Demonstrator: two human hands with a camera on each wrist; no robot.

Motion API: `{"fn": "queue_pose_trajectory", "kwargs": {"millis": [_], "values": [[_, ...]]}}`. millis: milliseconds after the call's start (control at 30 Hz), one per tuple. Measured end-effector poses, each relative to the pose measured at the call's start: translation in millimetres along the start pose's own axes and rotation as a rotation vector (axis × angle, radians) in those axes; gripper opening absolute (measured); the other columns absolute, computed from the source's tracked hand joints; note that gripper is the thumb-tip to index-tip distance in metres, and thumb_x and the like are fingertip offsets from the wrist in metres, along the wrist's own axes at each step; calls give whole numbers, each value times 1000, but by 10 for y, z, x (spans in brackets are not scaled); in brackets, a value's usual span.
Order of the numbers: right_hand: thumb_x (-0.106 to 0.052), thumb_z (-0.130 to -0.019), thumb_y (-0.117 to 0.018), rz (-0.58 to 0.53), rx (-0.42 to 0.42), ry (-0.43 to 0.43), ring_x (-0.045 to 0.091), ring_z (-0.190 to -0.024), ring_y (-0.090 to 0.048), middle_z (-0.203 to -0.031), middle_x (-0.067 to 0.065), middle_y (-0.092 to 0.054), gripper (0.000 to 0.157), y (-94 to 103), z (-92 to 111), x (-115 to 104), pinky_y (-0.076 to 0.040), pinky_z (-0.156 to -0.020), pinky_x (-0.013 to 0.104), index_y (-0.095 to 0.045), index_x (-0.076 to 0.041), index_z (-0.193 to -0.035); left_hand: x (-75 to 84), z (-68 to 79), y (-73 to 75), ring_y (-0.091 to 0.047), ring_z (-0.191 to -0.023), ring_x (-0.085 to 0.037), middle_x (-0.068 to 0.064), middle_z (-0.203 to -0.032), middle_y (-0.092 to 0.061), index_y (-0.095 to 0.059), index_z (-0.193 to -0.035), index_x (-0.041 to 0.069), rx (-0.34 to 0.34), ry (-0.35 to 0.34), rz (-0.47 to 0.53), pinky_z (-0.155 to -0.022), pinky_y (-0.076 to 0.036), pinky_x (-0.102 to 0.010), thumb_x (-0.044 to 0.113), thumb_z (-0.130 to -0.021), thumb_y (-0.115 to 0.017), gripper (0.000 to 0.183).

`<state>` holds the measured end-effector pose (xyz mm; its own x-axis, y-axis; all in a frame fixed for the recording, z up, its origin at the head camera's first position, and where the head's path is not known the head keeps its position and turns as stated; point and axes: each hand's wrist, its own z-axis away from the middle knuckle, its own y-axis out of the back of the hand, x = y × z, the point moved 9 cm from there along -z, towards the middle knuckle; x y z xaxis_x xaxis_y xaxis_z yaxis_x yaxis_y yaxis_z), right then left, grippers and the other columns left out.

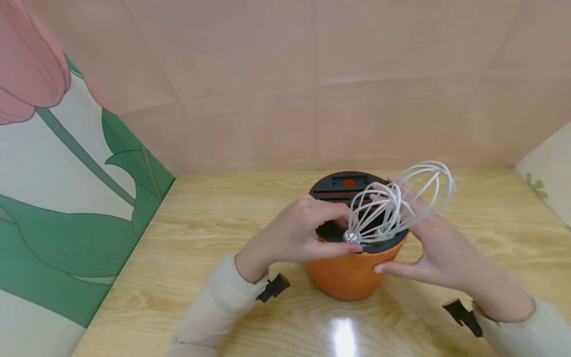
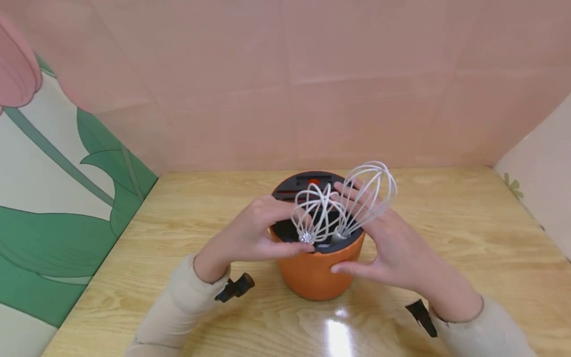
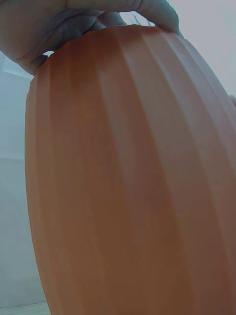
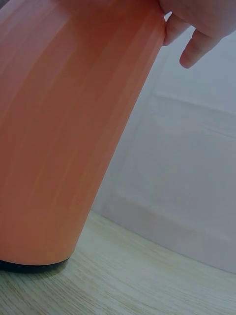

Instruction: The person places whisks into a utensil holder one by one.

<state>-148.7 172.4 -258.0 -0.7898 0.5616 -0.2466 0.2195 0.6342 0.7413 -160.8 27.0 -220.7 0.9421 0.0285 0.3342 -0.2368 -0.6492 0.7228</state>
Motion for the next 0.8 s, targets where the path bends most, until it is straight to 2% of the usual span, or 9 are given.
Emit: {"fn": "queue_pose_trajectory", "kwargs": {"millis": [333, 467, 567, 700, 800], "values": [[-73, -80, -62, -26, 5, 14, 18, -153, -20, -162, 14, -31, 104, -36, -35, 17, -11, -123, 19, -38, 1, -150, -23, 25, 29, -60, -76, 1, 5, -82, -69, -69, -91, 9, 6, 15, -23, -78, -47, -9, 21, -82, -82, 20], [-72, -80, -63, -62, -20, -12, 23, -154, -18, -160, 14, -34, 105, -59, -36, 22, -10, -125, 23, -37, 3, -150, -51, 71, 35, -65, -84, -3, 0, -90, -73, -71, -97, 6, 26, 45, 2, -85, -49, -12, 19, -80, -84, 25], [-71, -80, -64, -69, -22, -8, 24, -155, -16, -159, 13, -36, 103, -52, -33, 12, -10, -125, 24, -40, 3, -148, -76, 110, 41, -68, -92, -6, -3, -97, -74, -70, -108, 3, 35, 76, 24, -90, -50, -14, 18, -78, -85, 37], [-71, -80, -64, -49, -2, 14, 24, -155, -16, -159, 13, -36, 100, -41, -22, -10, -9, -125, 23, -43, 2, -146, -113, 169, 85, -69, -97, -8, -6, -101, -75, -60, -129, -1, 56, 119, 70, -93, -51, -18, 15, -76, -87, 61], [-72, -79, -64, -59, 10, -33, 19, -154, -16, -160, 12, -34, 105, -35, 5, 31, -10, -124, 21, -39, 3, -148, -132, 211, 154, -68, -106, -10, -8, -107, -74, -51, -138, -1, 95, 131, 107, -96, -51, -21, 14, -76, -87, 73]]}}
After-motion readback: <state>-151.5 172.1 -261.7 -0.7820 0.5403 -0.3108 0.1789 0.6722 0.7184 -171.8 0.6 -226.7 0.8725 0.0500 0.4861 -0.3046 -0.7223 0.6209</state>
